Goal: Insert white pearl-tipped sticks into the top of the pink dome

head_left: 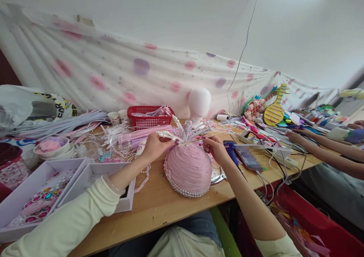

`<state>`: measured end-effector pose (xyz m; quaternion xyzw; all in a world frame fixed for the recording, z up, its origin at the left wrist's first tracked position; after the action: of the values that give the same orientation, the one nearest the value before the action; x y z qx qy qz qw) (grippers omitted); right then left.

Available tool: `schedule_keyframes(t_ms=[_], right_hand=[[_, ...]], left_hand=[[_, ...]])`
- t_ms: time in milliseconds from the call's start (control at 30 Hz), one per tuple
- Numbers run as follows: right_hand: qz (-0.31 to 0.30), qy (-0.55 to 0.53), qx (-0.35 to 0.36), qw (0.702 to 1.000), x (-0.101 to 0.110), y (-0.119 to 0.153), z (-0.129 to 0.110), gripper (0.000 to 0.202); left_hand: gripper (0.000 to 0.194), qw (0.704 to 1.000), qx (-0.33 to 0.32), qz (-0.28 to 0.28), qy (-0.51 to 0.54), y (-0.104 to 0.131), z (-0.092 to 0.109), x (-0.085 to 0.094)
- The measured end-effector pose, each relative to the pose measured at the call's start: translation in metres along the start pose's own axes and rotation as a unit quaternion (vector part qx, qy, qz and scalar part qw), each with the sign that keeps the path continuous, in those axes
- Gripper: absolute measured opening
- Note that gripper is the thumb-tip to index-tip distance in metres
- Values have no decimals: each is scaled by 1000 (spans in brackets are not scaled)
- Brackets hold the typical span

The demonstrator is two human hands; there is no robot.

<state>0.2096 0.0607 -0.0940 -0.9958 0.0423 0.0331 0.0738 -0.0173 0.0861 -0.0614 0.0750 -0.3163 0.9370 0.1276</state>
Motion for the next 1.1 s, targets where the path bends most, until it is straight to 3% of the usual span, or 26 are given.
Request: schedule_keyframes(t_ms=[300, 500, 733, 967, 1100], right_hand=[[57, -14, 6, 998, -3, -7, -8, 34], [-48, -19, 37, 998, -12, 7, -14, 23], [-96, -52, 37, 993, -8, 22, -14, 21], [-13, -82, 26, 996, -4, 21, -21, 27], [-7, -87, 42, 995, -2, 22, -26, 26]], left_hand=[[9, 1000, 13, 12, 2, 1, 0, 2], [9, 1000, 20, 16, 8, 0, -4, 1], [12, 1000, 8, 9, 0, 0, -1, 1], [11, 1000, 9, 13, -5, 0, -2, 2], [11, 1000, 21, 17, -1, 0, -6, 3]])
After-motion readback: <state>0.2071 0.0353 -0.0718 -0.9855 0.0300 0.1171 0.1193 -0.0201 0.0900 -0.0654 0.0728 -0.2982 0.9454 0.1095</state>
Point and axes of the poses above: each hand's wrist, its own y-axis away from the middle knuckle, its own x-axis out of the back of the hand, z = x × y, the point moved 9 cm from there along -y, towards the middle knuckle, and after that the axes turned 5 degrees about -x, right-handed, at the moved point
